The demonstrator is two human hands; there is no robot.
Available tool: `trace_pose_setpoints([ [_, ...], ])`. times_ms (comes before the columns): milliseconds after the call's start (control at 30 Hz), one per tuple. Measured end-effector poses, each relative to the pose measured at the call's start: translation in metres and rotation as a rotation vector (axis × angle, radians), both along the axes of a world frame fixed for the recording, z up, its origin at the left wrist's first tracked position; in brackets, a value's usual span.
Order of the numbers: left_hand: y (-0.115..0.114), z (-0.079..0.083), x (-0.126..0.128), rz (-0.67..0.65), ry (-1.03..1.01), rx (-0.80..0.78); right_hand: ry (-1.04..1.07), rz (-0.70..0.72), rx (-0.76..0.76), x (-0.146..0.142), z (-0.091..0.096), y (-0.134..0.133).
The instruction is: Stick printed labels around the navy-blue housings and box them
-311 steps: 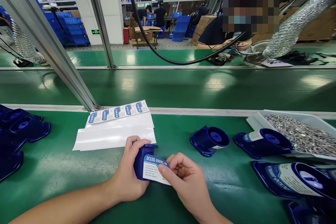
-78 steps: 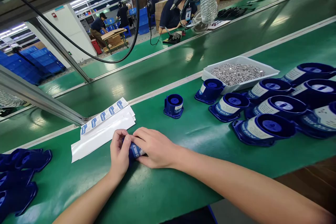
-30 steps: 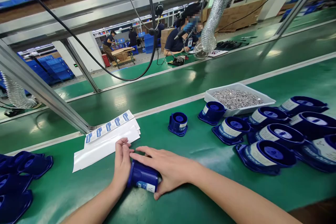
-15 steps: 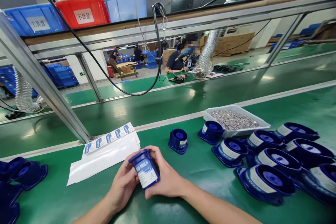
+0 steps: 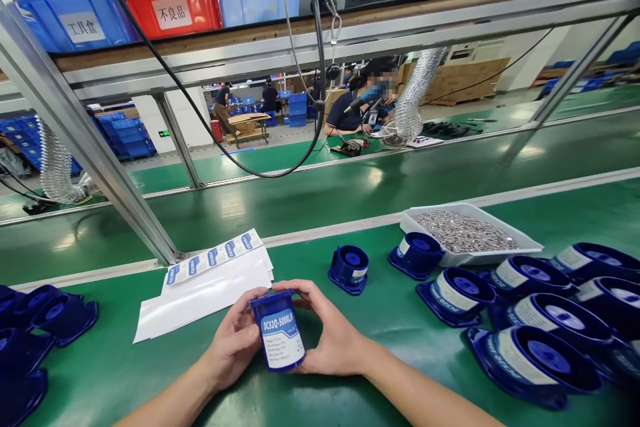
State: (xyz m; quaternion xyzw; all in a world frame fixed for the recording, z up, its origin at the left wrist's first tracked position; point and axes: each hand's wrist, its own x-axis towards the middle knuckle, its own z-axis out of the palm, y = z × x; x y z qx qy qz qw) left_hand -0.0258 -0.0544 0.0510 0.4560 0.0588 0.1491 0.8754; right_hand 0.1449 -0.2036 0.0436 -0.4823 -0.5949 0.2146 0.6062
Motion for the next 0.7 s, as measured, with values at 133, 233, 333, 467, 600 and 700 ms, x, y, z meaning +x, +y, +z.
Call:
trace_pose_setpoints([
  [133, 0.002, -0.003, -0.002, -0.018, -0.008, 0.071, -0.173, -0.036, 0.068, -0.002, -0.006, 0.001],
  [233, 0.004, -0.008, -0.005, 0.003, 0.018, 0.111, -0.312, -0.087, 0.139, -0.002, -0.009, 0.002],
  [333, 0.004, -0.011, -0.006, 0.034, 0.054, 0.128, -0.355, -0.129, 0.183, -0.004, -0.01, 0.003],
  [467, 0.001, -0.011, -0.004, 0.084, 0.103, 0.169, -0.396, -0.194, 0.195, -0.015, -0.009, 0.002],
  [600, -0.008, -0.009, -0.001, 0.19, 0.128, 0.241, -0.48, -0.275, 0.103, -0.027, -0.007, 0.0],
  [700, -0.011, -0.011, 0.001, 0.254, 0.164, 0.238, -0.529, -0.279, 0.026, -0.03, -0.006, 0.001],
])
